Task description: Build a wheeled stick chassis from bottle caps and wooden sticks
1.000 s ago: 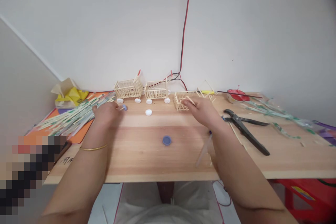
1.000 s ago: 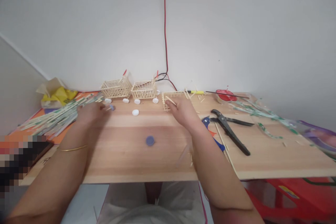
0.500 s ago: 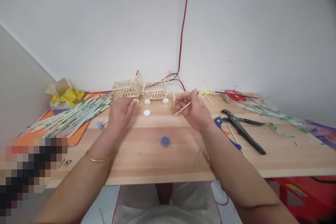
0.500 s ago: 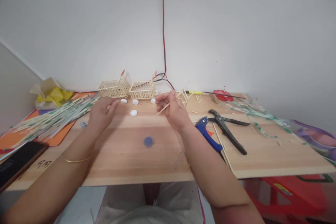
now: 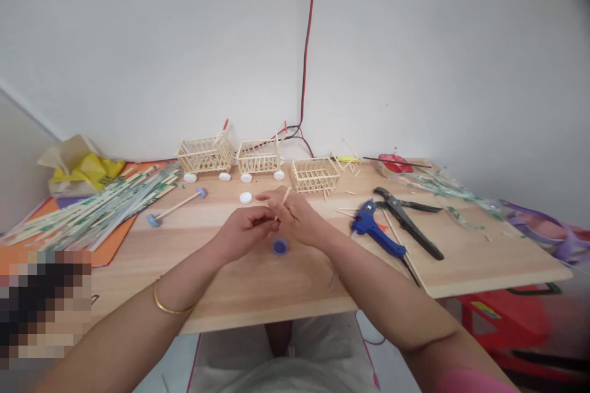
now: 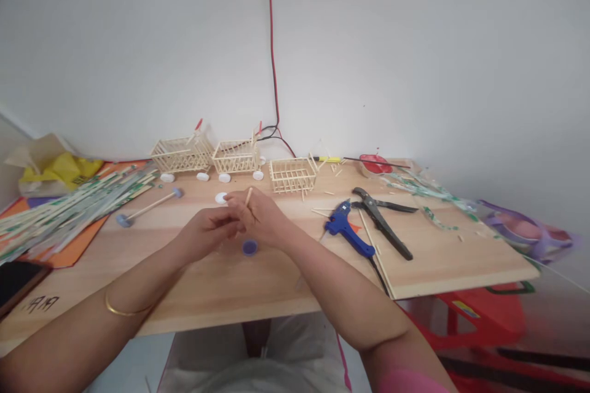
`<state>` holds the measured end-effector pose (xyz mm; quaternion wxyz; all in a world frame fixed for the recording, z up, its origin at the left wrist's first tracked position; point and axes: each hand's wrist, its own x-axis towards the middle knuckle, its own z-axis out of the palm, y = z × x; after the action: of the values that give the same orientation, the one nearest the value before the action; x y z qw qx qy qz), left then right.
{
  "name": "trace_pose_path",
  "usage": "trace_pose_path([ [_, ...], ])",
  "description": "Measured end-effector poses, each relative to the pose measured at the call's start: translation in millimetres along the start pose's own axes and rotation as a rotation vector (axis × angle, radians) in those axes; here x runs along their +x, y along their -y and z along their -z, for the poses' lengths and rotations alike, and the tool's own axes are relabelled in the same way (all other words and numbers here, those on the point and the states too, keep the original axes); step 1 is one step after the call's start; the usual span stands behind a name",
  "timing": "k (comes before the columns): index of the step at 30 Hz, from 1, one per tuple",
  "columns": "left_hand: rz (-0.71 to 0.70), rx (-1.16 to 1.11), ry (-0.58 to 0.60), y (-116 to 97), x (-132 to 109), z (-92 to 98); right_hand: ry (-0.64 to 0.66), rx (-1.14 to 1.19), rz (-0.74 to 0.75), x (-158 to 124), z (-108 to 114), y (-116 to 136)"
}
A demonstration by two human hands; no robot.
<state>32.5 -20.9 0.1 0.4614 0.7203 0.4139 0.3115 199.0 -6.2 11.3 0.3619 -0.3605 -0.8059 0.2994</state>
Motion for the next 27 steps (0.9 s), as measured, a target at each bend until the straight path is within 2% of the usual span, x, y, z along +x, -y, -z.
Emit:
trace_pose_path([
  [3,0.000,-0.054,-0.033,1.1,2.0,5.8,0.004,-0.156,-0.033,-2.0,16.7,5.3],
  [6,0.070,-0.198,-0.122,2.4,3.4,10.4,-0.069,-0.364,-0.090,-11.1,43.0,12.1],
  [8,0.118,-0.298,-0.175,2.8,3.7,11.7,-0.064,-0.533,-0.138,-24.3,62.1,13.7],
  [12,0.190,-0.424,-0.198,0.9,3.6,10.3,-0.029,-0.850,-0.399,-66.2,94.5,1.0],
  [16,0.229,-0.489,-0.167,-1.5,3.5,7.9,0.028,-1.027,-0.714,-107.3,109.1,-25.1],
  [19,0.217,-0.480,-0.054,-3.8,0.7,8.2,0.067,-0.955,-0.749,-121.9,107.6,-40.9],
  [20,0.202,-0.452,0.032,-5.0,-1.1,8.5,0.060,-0.944,-0.738,-123.5,105.8,-44.6],
  [24,0.154,-0.317,0.498,-9.1,-9.6,6.3,-0.020,-0.966,-0.732,-122.4,101.7,-52.7],
  [25,0.157,-0.294,0.559,-9.0,-10.9,4.4,-0.047,-0.955,-0.735,-122.2,102.5,-53.3],
  [27,0.182,-0.261,0.581,-6.9,-11.5,-0.2,-0.146,-0.922,-0.703,-122.6,106.5,-52.1],
])
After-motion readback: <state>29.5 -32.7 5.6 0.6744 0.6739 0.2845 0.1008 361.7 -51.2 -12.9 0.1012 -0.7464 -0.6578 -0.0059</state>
